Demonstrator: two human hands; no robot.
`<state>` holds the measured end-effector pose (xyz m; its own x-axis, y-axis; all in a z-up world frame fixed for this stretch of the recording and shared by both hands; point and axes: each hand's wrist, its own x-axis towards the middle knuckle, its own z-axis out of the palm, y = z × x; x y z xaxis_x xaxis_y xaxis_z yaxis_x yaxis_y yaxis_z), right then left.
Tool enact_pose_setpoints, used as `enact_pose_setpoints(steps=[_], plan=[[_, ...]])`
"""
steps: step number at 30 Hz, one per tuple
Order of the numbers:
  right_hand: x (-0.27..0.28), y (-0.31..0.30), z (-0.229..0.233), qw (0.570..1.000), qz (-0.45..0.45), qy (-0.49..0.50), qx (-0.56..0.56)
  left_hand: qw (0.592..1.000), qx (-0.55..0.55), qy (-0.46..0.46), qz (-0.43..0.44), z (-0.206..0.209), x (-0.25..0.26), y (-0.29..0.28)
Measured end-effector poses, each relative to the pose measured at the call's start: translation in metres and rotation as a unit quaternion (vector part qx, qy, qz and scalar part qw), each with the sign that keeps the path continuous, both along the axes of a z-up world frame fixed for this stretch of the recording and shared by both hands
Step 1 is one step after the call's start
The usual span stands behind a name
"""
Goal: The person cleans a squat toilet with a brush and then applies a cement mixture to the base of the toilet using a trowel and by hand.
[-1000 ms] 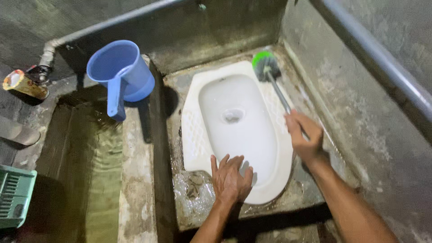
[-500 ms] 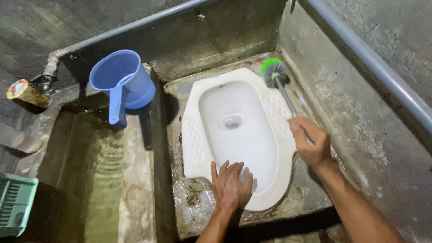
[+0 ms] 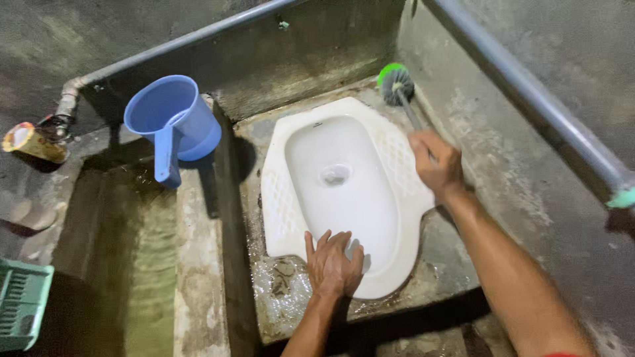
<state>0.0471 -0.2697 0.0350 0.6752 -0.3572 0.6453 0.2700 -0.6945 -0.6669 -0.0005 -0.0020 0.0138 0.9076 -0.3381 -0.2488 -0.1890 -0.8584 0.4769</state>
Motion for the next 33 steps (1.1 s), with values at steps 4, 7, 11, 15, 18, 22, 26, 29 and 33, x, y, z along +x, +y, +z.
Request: enact_pose_setpoints(steps=[4,7,11,15,18,22,26,29,33], plan=[[-0.092,0.019,-0.023,0.997,-0.002,0.047,-0.054,1.0,-0.01,-0.025,-0.004,-0.002,-0.002,0.007],[-0.155,0.029,-0.028,0.975,-0.035,0.204,-0.082,1.0,-0.006,-0.017,-0.021,-0.005,0.001,0.009],[-0.239,0.045,0.011,0.988,0.023,0.081,-0.129,0.998,-0.045,-0.026,-0.027,-0.011,-0.001,0.019],[-0.247,0.041,0.049,0.955,-0.066,0.268,-0.105,0.996,-0.07,-0.049,-0.026,-0.011,-0.003,0.028],[-0.211,0.033,0.058,0.938,-0.05,0.319,-0.128,0.996,-0.07,-0.045,-0.032,-0.01,-0.004,0.032],[-0.146,0.016,0.048,0.901,-0.041,0.394,-0.177,0.995,-0.06,-0.051,-0.053,-0.016,-0.001,0.037],[-0.148,-0.004,0.041,0.843,0.012,0.486,0.229,0.993,-0.081,-0.068,-0.05,-0.024,-0.003,0.04],[-0.173,-0.012,0.036,0.849,0.035,0.459,0.259,0.992,-0.072,-0.089,-0.052,-0.024,-0.002,0.04],[-0.222,-0.001,0.04,0.789,-0.187,0.576,-0.101,0.994,-0.05,-0.067,-0.066,-0.02,-0.001,0.043]])
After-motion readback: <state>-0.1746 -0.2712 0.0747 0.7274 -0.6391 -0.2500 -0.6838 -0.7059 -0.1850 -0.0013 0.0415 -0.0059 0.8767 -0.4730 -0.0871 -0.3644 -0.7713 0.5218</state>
